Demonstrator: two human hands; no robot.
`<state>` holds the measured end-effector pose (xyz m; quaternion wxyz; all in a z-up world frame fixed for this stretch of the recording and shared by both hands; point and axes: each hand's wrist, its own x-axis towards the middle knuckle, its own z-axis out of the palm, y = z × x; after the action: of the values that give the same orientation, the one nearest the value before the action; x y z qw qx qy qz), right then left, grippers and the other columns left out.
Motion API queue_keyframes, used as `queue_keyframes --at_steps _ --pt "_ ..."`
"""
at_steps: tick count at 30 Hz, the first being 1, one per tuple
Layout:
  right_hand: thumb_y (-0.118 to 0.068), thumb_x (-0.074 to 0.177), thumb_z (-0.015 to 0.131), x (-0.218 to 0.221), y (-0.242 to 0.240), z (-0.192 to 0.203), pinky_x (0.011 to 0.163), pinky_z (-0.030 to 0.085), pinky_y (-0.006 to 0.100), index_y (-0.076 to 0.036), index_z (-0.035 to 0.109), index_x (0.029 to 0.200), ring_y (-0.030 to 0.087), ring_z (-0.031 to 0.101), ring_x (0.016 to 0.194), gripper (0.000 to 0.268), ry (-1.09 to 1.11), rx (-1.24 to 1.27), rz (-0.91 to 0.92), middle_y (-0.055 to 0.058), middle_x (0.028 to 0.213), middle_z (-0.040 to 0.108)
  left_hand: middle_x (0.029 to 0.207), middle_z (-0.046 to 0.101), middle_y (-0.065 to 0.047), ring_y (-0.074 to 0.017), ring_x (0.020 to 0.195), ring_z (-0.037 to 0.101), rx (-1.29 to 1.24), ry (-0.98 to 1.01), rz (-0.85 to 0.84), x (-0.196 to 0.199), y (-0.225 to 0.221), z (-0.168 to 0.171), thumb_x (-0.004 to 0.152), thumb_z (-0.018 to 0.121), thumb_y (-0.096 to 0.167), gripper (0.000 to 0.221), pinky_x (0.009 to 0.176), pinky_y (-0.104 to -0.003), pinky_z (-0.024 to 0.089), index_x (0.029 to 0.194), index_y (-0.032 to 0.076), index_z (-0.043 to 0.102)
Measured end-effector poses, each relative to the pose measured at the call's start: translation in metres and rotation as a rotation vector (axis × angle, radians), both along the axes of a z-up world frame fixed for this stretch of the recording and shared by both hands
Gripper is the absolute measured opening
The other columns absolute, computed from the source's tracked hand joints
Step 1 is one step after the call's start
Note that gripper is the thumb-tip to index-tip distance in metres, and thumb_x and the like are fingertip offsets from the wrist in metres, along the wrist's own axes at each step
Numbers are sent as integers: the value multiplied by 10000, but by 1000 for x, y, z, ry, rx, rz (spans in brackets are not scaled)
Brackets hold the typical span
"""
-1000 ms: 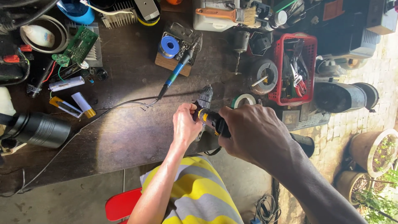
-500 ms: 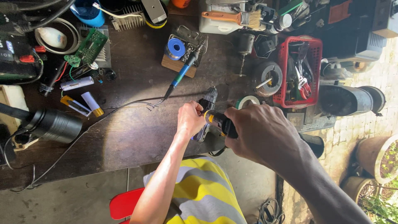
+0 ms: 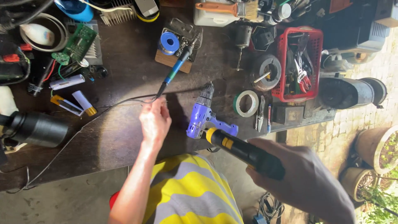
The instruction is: Disassembling a cordless power drill using an electric screwdriver to inspect internal components
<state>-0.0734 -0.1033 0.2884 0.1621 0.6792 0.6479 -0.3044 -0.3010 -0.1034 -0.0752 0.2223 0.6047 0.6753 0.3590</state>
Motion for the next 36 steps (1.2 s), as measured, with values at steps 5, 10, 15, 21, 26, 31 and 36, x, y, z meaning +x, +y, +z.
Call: queue_keyframes --at_steps 5,10,15,21,26,31,36 --pt "-422 703 833 10 -40 -22 563 651 299 -403 743 1208 136 786 503 513 0 -75 -143 -48 734 859 1026 611 -137 -330 746 644 -68 -43 -89 -5 -20 38 932 619 10 293 636 -464 553 1189 147 642" --pt "-418 707 835 13 -65 -48 596 612 321 -395 741 1161 207 761 574 464 53 -48 -174 -54 736 839 1011 603 -172 -144 524 607 -266 -390 -139 23 -64 74 914 637 145 284 440 -313 521 1176 38 618" --pt "-395 738 797 8 -68 -56 592 578 405 -343 684 1215 286 771 666 493 44 31 -94 -9 857 831 1197 555 -143 -197 818 763 -631 -752 11 55 -82 80 827 769 323 623 728 -300 674 1337 55 534" --pt "-402 746 782 8 -70 -62 578 580 382 -334 682 1197 258 764 636 466 55 48 -56 -38 829 826 1154 578 -143 -245 912 770 -577 -795 103 65 -76 70 864 748 361 480 785 -336 691 1176 17 626" --pt "-388 745 788 8 -71 -69 577 568 374 -308 691 1197 260 732 592 469 73 75 -49 -2 835 814 1086 588 -109 -210 832 767 -560 -827 152 67 -78 60 852 773 329 404 744 -299 682 1103 27 683" --pt "-380 748 784 -1 -66 -68 583 560 401 -319 669 1205 289 729 636 475 50 28 -43 5 814 804 1064 595 -103 -191 788 746 -538 -814 168 69 -81 51 842 793 292 342 717 -282 668 1054 39 700" --pt "-387 737 765 -9 -63 -64 570 566 484 -362 611 1257 357 729 670 543 -45 -18 78 -69 922 812 1034 611 -99 -177 775 728 -525 -787 178 68 -80 51 828 805 314 346 699 -279 662 1019 45 704"
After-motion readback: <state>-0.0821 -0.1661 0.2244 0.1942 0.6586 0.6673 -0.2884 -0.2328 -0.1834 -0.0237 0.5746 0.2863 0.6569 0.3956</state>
